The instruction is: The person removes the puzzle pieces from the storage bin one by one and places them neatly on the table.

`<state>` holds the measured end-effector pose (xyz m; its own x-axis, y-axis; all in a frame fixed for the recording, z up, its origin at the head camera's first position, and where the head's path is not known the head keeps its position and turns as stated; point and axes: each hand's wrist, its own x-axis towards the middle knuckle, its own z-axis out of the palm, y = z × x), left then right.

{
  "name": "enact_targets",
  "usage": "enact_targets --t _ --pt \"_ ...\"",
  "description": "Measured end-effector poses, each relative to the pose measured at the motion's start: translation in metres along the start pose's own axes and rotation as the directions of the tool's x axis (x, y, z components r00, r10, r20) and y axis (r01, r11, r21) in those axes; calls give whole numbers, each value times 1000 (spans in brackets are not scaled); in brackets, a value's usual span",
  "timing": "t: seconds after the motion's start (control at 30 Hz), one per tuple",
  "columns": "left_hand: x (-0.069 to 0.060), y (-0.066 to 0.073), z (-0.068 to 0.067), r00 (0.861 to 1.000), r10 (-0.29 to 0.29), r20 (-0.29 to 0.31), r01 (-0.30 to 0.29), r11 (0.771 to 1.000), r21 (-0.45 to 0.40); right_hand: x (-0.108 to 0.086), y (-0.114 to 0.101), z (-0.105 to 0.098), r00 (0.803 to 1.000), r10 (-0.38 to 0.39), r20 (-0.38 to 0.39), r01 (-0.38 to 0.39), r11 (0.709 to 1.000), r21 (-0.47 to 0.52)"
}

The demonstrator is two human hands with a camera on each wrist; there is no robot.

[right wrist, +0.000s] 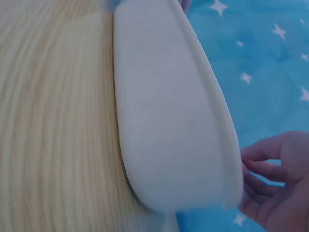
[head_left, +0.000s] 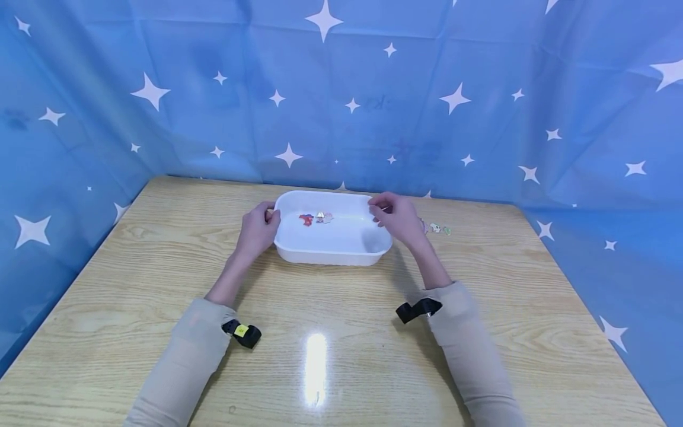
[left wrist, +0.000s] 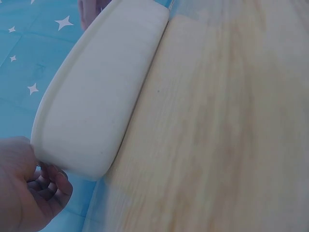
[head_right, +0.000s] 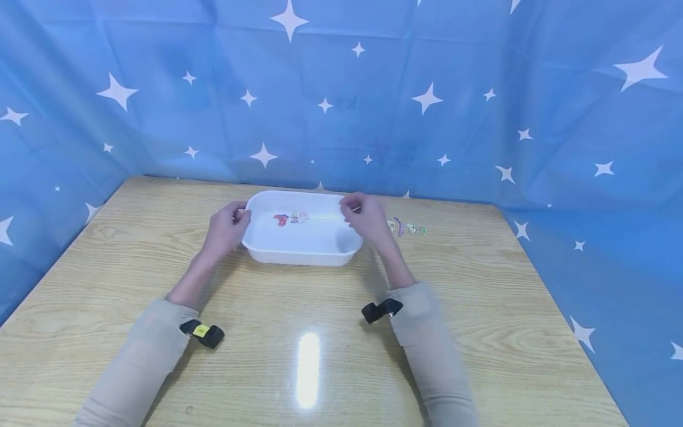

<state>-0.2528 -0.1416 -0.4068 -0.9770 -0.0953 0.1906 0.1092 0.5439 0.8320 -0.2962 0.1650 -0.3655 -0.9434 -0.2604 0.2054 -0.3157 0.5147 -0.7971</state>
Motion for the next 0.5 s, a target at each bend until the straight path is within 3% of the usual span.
enact_targets --t 0.17,0.5 --pt "0 0 0 1000 3 1 -3 1000 0 7 -8 24 998 -8 63 7 1000 19" --pt "0 0 0 1000 -2 8 2 1000 -3 23 -22 64 988 -18 152 26 998 -50"
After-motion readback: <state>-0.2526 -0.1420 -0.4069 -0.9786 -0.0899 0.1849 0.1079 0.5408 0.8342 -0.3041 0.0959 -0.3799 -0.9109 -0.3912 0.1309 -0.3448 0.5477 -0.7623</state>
